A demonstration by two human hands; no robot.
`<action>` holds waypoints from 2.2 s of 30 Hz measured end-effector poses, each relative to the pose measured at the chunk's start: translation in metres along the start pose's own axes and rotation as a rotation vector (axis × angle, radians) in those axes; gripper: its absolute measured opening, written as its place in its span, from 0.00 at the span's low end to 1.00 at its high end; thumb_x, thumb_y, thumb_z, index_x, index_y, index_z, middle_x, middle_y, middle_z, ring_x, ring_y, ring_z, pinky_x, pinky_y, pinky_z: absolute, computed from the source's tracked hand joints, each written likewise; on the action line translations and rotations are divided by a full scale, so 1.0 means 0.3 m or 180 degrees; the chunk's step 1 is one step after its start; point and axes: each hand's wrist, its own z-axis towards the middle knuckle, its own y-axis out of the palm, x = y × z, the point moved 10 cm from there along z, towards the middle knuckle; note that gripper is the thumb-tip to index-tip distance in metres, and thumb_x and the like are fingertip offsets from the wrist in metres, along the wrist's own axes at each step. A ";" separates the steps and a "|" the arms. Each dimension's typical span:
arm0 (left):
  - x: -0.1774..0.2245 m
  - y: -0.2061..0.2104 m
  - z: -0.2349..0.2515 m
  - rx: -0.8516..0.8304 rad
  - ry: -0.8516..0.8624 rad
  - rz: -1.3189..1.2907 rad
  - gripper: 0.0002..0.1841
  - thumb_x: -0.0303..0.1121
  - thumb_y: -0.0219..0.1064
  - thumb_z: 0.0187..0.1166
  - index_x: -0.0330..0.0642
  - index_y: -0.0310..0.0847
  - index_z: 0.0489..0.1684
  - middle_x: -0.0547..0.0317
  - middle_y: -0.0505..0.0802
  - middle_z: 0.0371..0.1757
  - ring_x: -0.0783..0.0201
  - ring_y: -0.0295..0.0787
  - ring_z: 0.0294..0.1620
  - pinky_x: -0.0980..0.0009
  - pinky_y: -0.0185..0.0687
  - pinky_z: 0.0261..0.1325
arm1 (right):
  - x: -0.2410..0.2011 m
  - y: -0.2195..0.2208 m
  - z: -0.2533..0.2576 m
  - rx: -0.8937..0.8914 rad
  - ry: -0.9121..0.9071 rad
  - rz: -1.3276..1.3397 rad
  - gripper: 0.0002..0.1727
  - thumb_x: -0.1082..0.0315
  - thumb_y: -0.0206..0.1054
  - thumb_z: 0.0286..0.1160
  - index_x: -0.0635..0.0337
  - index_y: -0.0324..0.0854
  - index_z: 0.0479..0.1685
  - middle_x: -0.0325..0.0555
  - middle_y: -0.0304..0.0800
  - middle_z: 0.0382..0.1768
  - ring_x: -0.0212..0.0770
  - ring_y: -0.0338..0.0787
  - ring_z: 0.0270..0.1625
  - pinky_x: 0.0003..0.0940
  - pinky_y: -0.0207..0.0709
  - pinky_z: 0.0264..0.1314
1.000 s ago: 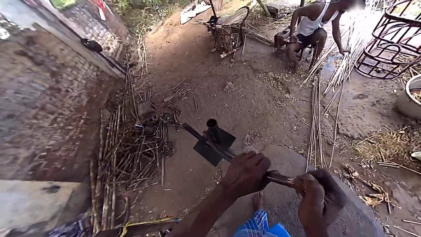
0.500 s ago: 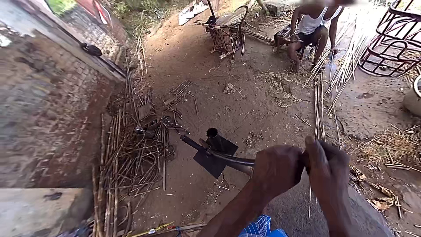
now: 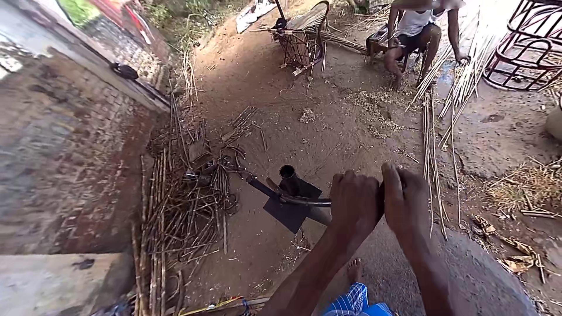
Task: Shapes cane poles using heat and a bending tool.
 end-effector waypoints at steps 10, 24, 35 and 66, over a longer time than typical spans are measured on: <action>-0.147 0.133 0.137 -0.0804 -0.1061 0.0571 0.18 0.46 0.63 0.81 0.42 0.88 0.31 0.49 0.94 0.36 0.47 0.92 0.50 0.46 0.82 0.54 | 0.104 0.181 0.205 -0.0453 0.0402 -0.0342 0.29 0.46 0.52 0.83 0.55 0.78 0.16 0.45 0.78 0.17 0.48 0.82 0.24 0.57 0.70 0.26; -0.273 0.129 0.002 -0.0719 -0.1250 0.0354 0.14 0.39 0.63 0.81 0.41 0.87 0.29 0.48 0.93 0.36 0.46 0.93 0.44 0.46 0.86 0.39 | 0.069 0.314 0.053 -0.0566 0.0466 -0.0501 0.30 0.47 0.48 0.85 0.54 0.76 0.14 0.46 0.78 0.17 0.50 0.84 0.26 0.57 0.71 0.26; -0.474 0.091 -0.674 0.0098 -0.3156 -0.3921 0.26 0.36 0.63 0.88 0.47 0.62 0.84 0.46 0.91 0.55 0.51 0.93 0.45 0.56 0.90 0.42 | 0.086 -0.170 -0.620 0.0036 -0.0470 0.0164 0.27 0.50 0.56 0.89 0.54 0.75 0.17 0.31 0.71 0.10 0.22 0.69 0.12 0.22 0.63 0.12; -0.351 0.133 -0.538 0.0270 -0.2523 -0.6295 0.21 0.20 0.48 0.87 0.42 0.68 0.78 0.34 0.88 0.67 0.40 0.92 0.59 0.46 0.89 0.61 | 0.355 0.059 -0.802 -0.3127 0.1338 0.2414 0.55 0.23 0.51 0.76 0.65 0.61 0.86 0.60 0.89 0.62 0.52 0.92 0.58 0.47 0.87 0.58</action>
